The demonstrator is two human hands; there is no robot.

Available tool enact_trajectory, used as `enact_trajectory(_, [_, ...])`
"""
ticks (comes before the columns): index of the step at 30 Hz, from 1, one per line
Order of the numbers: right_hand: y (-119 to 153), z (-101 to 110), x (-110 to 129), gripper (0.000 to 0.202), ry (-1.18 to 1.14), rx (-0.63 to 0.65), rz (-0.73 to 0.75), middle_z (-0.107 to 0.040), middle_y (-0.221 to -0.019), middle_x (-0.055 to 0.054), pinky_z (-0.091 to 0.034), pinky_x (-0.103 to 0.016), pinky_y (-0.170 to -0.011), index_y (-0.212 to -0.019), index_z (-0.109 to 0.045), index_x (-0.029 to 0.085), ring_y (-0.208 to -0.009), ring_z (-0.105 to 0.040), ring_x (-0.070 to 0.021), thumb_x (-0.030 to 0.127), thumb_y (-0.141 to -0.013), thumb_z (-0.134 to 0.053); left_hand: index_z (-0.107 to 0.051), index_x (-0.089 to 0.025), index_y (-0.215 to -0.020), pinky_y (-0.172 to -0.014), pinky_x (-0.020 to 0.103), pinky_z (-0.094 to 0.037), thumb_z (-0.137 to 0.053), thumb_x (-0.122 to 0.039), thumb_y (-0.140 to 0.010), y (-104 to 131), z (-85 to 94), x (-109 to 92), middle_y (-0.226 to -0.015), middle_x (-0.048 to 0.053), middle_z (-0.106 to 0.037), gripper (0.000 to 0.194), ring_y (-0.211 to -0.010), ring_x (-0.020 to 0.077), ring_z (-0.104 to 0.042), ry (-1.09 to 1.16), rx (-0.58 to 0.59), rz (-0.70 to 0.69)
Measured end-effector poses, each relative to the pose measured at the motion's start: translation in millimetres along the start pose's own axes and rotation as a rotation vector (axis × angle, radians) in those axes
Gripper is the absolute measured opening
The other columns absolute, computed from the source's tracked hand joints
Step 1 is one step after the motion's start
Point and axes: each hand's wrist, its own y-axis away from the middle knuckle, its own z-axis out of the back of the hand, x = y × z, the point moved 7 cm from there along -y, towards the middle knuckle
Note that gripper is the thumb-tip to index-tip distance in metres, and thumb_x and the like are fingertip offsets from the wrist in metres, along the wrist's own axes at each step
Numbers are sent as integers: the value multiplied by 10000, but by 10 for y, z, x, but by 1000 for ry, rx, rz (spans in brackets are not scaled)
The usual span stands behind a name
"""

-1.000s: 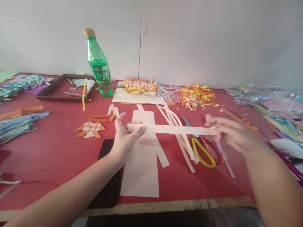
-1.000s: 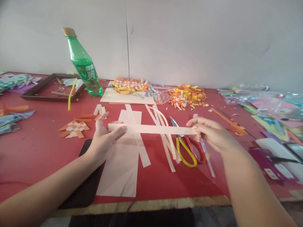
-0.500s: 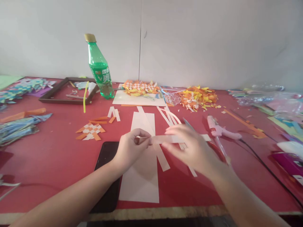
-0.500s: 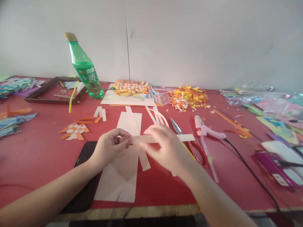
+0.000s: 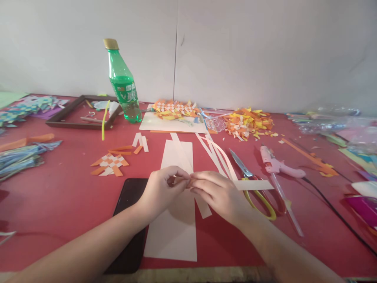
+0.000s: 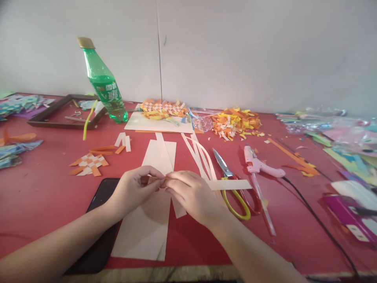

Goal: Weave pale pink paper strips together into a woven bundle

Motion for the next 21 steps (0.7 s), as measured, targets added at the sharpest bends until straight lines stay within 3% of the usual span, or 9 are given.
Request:
enact_trajectory(5, [8, 17, -69, 174, -4, -21, -42, -728, -1058, -56, -561, -361, -852, -1011, -706, 216, -960, -678, -201, 143, -924, -574, -706, -202, -892, -690, 252, -556, -650, -291, -846, 16, -37, -59, -860, 46, -742, 114, -787, 176, -688, 33, 47, -59])
enact_trajectory(9, [7, 57, -49, 177, 41, -52, -24, -716, -1019, -76, -538, -371, -829, -976, -665, 179, -943, -658, -209, 96, -926, -516, -718, -217, -971, -732, 231, -590, -760, -289, -764, 38, -38, -121, -956, 37, -724, 223, -863, 167, -683, -4, 41, -188])
enact_trajectory(16, [-6, 67, 13, 152, -9, -51, -7, -685, -964, -75, -522, -367, -815, -970, -623, 166, -921, -626, -202, 69, -886, -542, -759, -192, -850, -680, 187, -582, -726, -234, -802, 74, 2, -150, -874, 38, -763, 72, -806, 148, -708, -46, -24, -243])
enact_trajectory(18, [-7, 97, 23, 162, -2, -100, 10, -675, -1006, -94, -522, -374, -855, -980, -624, 158, -985, -624, -214, 54, -872, -563, -767, -199, -837, -669, 186, -575, -733, -244, -798, 78, 25, -161, -854, 30, -773, 69, -778, 143, -713, -34, -46, -235])
enact_trajectory(21, [31, 239, 84, 213, 14, -283, 71, -650, -1062, -121, -506, -404, -932, -998, -631, 151, -1082, -599, -244, 41, -817, -649, -766, -203, -805, -676, 188, -570, -750, -272, -783, 59, 99, -125, -825, 22, -777, 74, -751, 139, -717, 31, -127, -158])
